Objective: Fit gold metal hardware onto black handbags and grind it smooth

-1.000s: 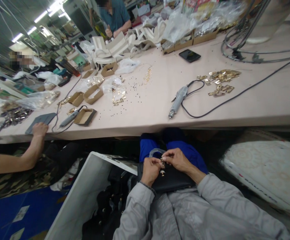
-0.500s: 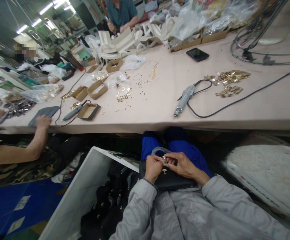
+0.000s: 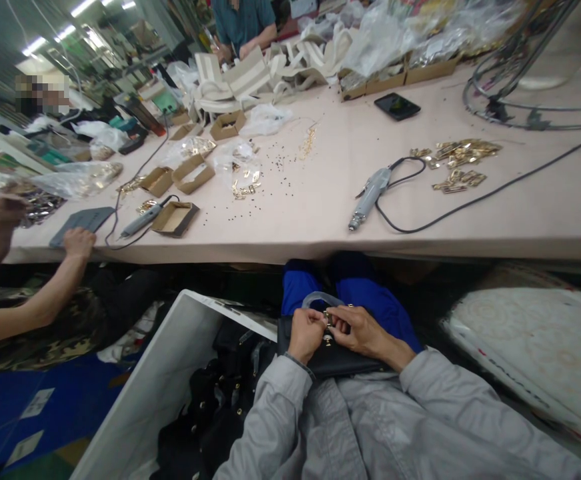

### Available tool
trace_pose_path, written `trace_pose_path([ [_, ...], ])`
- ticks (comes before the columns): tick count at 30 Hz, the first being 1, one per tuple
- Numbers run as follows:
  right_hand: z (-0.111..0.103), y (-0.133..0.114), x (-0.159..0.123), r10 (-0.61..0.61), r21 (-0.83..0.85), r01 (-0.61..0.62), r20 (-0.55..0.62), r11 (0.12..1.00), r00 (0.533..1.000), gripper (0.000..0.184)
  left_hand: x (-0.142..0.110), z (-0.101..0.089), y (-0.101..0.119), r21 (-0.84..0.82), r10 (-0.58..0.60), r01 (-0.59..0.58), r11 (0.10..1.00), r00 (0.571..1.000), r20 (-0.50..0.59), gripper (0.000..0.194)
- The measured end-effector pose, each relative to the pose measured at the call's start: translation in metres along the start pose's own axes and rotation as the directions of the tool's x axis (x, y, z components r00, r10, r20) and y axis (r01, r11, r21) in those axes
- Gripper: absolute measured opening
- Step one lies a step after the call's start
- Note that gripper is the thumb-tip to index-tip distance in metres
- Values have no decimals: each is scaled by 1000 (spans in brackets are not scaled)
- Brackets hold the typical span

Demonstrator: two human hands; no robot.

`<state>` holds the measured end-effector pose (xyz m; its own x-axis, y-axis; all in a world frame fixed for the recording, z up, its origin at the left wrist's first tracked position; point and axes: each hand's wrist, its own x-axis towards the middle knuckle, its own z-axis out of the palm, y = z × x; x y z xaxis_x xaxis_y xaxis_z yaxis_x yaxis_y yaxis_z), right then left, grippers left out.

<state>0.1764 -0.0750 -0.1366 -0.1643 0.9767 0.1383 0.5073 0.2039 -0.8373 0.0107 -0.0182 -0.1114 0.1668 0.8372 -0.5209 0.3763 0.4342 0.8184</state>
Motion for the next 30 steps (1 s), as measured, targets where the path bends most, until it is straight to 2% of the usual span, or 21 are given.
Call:
trace_pose_path([
  [5, 6, 0, -3, -18, -53, 16, -30, 998, 999, 35, 1, 1, -4, 0, 25, -25, 1000, 1000, 4, 7],
  [15, 8, 2, -2, -13, -17, 12, -44, 1000, 999, 36, 0, 1, -6, -4, 54, -54, 999, 998, 13, 8],
  [23, 7, -4, -2, 29, 56, -23, -100, 998, 995, 36, -5, 3, -2, -16, 80, -80, 997, 995, -52, 8],
  [26, -2, -3, 0, 61, 147, -58, -21, 987, 998, 40, -5, 2, -3, 4, 81, -81, 997, 996, -40, 6],
  [30, -19, 4, 12, 120, 393, -206, 232, 896, 965, 38, -5, -1, -3, 52, 89, -89, 995, 996, -10, 4],
])
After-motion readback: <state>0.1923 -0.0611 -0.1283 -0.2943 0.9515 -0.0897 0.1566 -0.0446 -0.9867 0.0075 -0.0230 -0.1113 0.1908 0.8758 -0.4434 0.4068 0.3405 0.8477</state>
